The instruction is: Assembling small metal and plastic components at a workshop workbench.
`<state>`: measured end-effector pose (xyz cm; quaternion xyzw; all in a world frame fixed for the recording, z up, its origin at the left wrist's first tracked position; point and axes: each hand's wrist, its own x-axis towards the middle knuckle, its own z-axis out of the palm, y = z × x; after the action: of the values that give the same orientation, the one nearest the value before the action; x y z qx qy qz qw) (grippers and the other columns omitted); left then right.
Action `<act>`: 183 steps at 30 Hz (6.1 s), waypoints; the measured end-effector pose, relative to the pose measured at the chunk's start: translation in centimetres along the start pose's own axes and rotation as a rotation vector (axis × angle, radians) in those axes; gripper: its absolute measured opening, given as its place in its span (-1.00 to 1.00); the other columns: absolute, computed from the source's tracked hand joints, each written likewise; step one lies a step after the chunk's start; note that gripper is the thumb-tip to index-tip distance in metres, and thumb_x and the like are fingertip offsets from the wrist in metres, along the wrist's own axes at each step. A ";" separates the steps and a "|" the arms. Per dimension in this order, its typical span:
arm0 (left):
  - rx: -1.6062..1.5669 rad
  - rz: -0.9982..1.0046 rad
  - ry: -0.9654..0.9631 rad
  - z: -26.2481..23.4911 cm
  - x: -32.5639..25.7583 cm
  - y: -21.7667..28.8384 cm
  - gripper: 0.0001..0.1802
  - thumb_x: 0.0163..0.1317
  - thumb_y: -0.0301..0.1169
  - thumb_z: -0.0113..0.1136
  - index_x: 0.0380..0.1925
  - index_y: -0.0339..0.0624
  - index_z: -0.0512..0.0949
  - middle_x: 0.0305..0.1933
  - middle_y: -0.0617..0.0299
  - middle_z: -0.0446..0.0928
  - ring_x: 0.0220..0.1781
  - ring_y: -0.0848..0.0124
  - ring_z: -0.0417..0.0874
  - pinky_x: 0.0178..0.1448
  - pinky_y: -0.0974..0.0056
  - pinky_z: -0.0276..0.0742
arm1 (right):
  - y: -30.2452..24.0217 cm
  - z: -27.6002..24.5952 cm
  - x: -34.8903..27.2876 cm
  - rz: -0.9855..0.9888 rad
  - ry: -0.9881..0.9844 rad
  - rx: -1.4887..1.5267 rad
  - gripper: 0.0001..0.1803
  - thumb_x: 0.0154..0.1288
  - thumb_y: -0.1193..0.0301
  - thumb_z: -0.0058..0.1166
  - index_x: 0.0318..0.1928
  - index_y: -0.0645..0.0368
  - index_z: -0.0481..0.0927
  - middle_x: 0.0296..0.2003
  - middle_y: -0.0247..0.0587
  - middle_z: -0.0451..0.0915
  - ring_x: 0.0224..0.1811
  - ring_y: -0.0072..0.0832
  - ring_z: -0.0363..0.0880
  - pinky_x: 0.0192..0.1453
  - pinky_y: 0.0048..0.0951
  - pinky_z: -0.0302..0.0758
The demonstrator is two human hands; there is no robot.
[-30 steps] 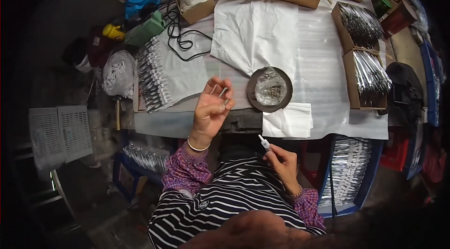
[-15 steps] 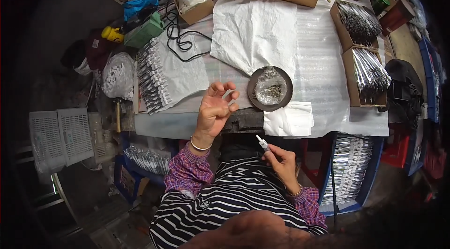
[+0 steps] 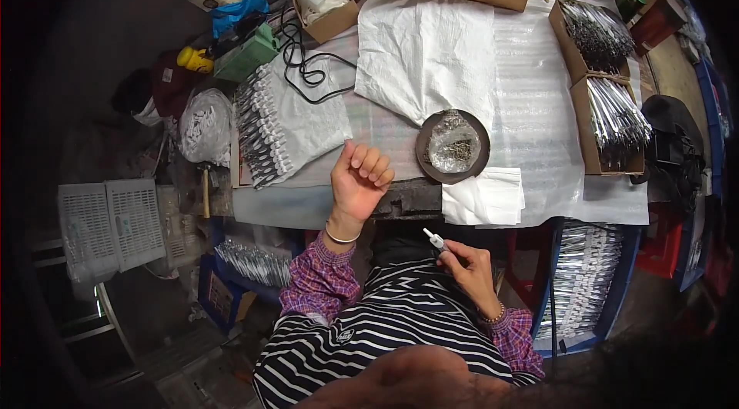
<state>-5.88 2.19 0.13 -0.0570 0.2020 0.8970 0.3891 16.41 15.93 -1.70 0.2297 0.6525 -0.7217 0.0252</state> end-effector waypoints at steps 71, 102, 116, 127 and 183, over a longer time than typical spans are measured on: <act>2.158 0.904 -0.534 3.5 6.4 -5.8 -0.89 -0.10 -0.51 0.14 -0.49 -0.15 0.57 -0.39 0.26 0.43 -0.29 0.29 0.45 -0.21 0.27 0.40 | 0.6 -0.1 0.2 0.134 -0.009 0.171 -0.72 0.26 0.53 0.09 -0.02 0.36 0.58 -0.42 -0.27 0.63 -0.45 -0.68 0.52 -0.40 -0.69 0.42; 1.840 0.840 -0.491 4.8 5.6 -5.0 -0.92 -0.12 -0.55 0.24 -0.54 -0.21 0.55 -0.47 0.22 0.55 -0.37 0.23 0.56 -0.25 0.25 0.46 | 0.8 -0.3 -0.1 0.122 0.016 0.180 -0.71 0.28 0.52 0.08 -0.01 0.36 0.56 -0.39 -0.28 0.62 -0.42 -0.64 0.56 -0.39 -0.68 0.46; 1.531 0.255 -0.461 4.5 -0.9 -4.8 -0.91 -0.07 -0.56 0.27 -0.50 -0.25 0.57 -0.53 0.24 0.50 -0.59 0.48 0.45 -0.50 0.38 0.34 | -0.2 -1.1 1.0 0.079 0.099 0.113 -0.71 0.28 0.52 0.04 0.00 0.34 0.55 -0.44 -0.32 0.63 -0.48 -0.73 0.49 -0.39 -0.69 0.44; 1.704 0.181 -0.432 4.4 -2.1 -6.2 -0.89 -0.08 -0.58 0.27 -0.49 -0.25 0.56 -0.50 0.19 0.50 -0.50 0.35 0.53 -0.45 0.35 0.42 | -0.4 -0.8 0.6 -0.063 0.180 0.075 -0.69 0.25 0.53 0.06 0.00 0.32 0.56 -0.45 -0.24 0.67 -0.53 -0.70 0.54 -0.44 -0.68 0.48; 1.632 -0.019 -0.324 3.5 -2.7 -5.7 -0.85 0.07 -0.57 0.22 -0.32 -0.28 0.61 -0.40 0.16 0.61 -0.40 0.49 0.62 -0.34 0.43 0.47 | 1.1 -2.0 0.2 0.138 -0.077 0.436 -0.67 0.32 0.50 0.04 0.06 0.35 0.51 -0.37 -0.27 0.63 -0.44 -0.72 0.49 -0.37 -0.72 0.43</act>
<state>0.29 5.36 2.22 0.3712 0.7297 0.4626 0.3402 17.18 17.78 -2.89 0.2460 0.4623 -0.8505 0.0493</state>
